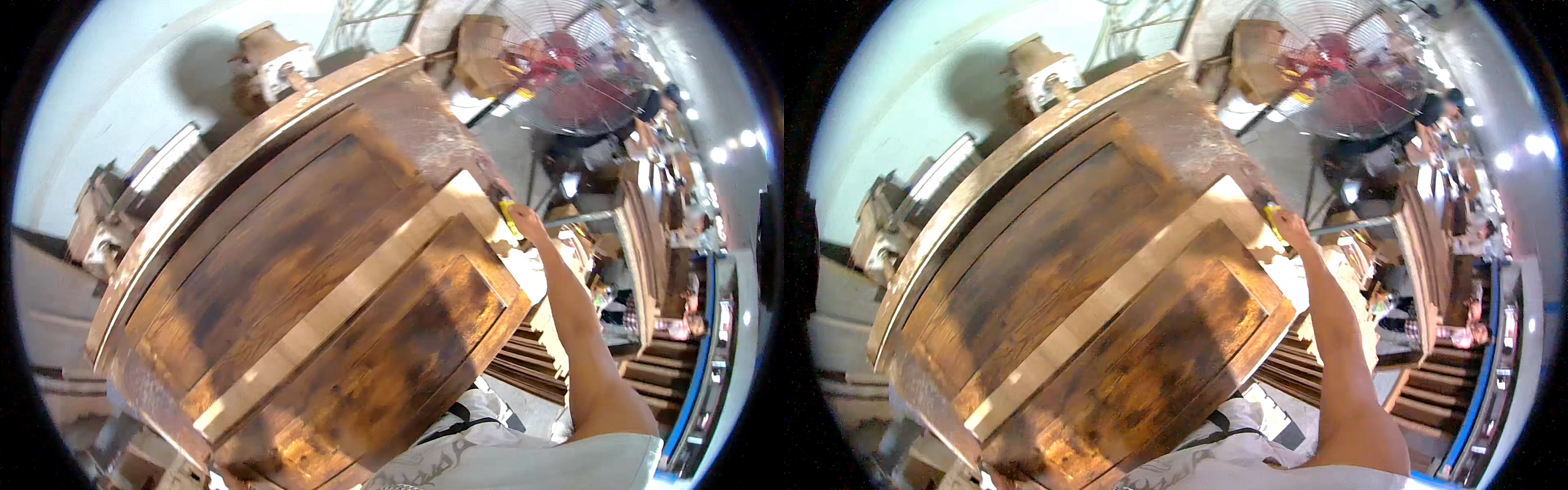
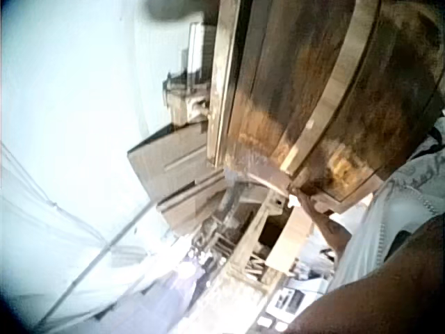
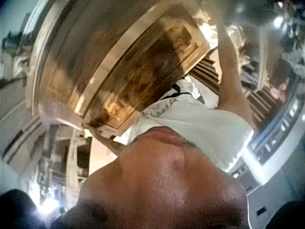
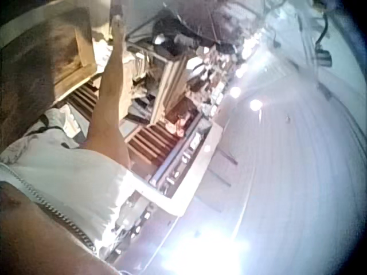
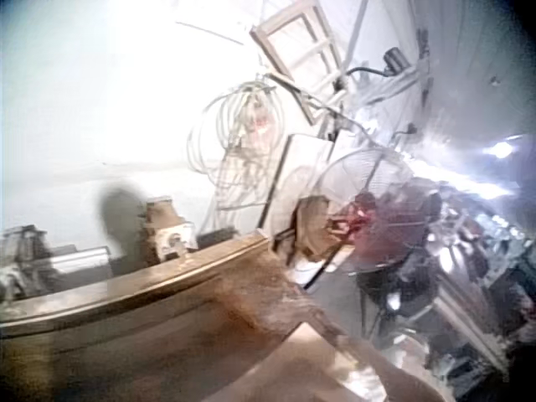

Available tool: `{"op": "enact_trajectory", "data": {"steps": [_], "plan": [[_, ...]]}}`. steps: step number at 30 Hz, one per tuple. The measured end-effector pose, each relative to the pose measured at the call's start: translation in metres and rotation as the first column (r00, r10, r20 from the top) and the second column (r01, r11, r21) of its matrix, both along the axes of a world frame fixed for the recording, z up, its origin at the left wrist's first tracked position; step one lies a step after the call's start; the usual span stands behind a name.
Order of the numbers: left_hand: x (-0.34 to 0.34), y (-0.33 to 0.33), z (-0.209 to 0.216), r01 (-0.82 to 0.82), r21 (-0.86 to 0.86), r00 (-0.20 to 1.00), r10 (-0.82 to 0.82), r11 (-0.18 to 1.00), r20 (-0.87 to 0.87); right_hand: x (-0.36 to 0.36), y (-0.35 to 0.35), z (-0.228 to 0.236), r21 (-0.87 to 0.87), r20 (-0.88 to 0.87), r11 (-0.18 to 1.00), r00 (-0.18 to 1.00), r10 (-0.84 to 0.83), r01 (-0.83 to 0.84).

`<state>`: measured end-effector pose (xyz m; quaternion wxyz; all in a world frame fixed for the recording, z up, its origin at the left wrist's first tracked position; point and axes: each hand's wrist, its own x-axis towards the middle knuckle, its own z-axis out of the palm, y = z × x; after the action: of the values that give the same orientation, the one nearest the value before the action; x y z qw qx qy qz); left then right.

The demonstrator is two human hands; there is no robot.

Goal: The person places a wooden panel onto a workbench, uses a utility knife to trim the edges of a veneer or lining, and wipes the surface with a cloth.

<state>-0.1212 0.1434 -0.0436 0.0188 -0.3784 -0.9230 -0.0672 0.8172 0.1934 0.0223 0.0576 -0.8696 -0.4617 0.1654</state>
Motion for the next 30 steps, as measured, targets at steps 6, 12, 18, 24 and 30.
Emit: {"op": "enact_trajectory", "data": {"steps": [6, 12, 18, 24, 30], "plan": [[-0.004, -0.066, 0.058, -0.071, -0.03, 0.99, 0.074, 0.997, 0.123, 0.007, -0.011, -0.046, 0.332, 0.019, 0.926, 0.983, 0.183, -0.179], [0.015, -0.109, 0.084, -0.351, -0.197, 0.799, 0.402, 0.916, 0.447, 0.01, 0.011, -0.074, 0.294, -0.035, 0.925, 0.965, 0.261, -0.24], [0.053, -0.123, 0.108, -0.361, -0.158, 0.707, 0.38, 0.919, 0.597, -0.013, 0.043, -0.048, 0.19, 0.038, 0.958, 0.976, 0.213, -0.216], [0.048, -0.109, 0.106, -0.326, -0.216, 0.689, 0.387, 0.92, 0.612, -0.029, 0.054, -0.031, 0.168, 0.078, 0.964, 0.977, 0.197, -0.208], [0.035, -0.102, 0.114, -0.256, -0.247, 0.697, 0.355, 0.935, 0.622, -0.046, 0.05, -0.026, 0.125, 0.088, 0.97, 0.977, 0.196, -0.206]]}}
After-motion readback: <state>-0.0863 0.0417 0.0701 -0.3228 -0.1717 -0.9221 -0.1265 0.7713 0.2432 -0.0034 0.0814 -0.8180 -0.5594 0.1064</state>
